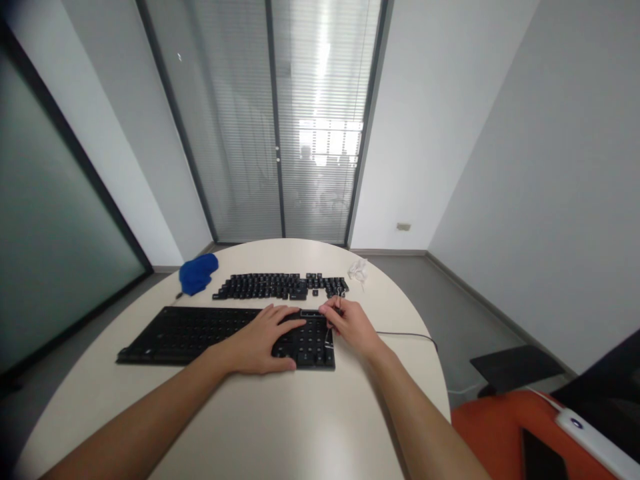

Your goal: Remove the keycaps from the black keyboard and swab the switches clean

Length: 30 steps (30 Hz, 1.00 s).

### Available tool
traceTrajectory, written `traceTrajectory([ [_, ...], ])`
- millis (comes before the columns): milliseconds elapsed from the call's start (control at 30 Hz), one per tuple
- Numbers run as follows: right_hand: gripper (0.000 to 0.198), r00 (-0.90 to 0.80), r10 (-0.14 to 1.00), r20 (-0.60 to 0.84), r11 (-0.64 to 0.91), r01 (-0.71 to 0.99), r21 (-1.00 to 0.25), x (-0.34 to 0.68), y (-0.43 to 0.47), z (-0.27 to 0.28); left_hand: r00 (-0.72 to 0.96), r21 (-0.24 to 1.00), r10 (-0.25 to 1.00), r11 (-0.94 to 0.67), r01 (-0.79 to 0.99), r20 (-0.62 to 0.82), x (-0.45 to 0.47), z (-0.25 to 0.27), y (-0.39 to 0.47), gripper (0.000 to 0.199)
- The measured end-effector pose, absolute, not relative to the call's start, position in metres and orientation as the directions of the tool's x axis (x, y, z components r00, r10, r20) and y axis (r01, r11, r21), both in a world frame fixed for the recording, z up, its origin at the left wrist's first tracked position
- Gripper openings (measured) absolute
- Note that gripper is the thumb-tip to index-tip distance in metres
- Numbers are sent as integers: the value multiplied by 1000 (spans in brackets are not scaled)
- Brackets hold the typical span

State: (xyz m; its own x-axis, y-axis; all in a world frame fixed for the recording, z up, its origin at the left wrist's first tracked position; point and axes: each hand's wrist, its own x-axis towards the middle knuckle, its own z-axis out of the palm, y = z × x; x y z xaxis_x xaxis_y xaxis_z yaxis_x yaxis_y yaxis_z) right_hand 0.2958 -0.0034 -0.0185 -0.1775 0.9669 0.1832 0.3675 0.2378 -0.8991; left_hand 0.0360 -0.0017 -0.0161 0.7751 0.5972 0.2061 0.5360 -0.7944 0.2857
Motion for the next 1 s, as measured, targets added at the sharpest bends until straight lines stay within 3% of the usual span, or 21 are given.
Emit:
traceTrajectory([
  [300, 41, -200, 971, 132, 206, 415, -886, 292, -1, -23, 765, 267, 615, -783, 562, 192, 37, -16, -3, 81],
  [767, 41, -259, 940, 224, 324, 463, -825, 292, -5, -19, 765, 280, 609, -787, 550, 209, 37, -17, -3, 81],
  [1000, 44, -396, 912, 104, 302, 479, -824, 304, -11, -8, 760, 271, 623, -776, 570, 186, 37, -16, -4, 81],
])
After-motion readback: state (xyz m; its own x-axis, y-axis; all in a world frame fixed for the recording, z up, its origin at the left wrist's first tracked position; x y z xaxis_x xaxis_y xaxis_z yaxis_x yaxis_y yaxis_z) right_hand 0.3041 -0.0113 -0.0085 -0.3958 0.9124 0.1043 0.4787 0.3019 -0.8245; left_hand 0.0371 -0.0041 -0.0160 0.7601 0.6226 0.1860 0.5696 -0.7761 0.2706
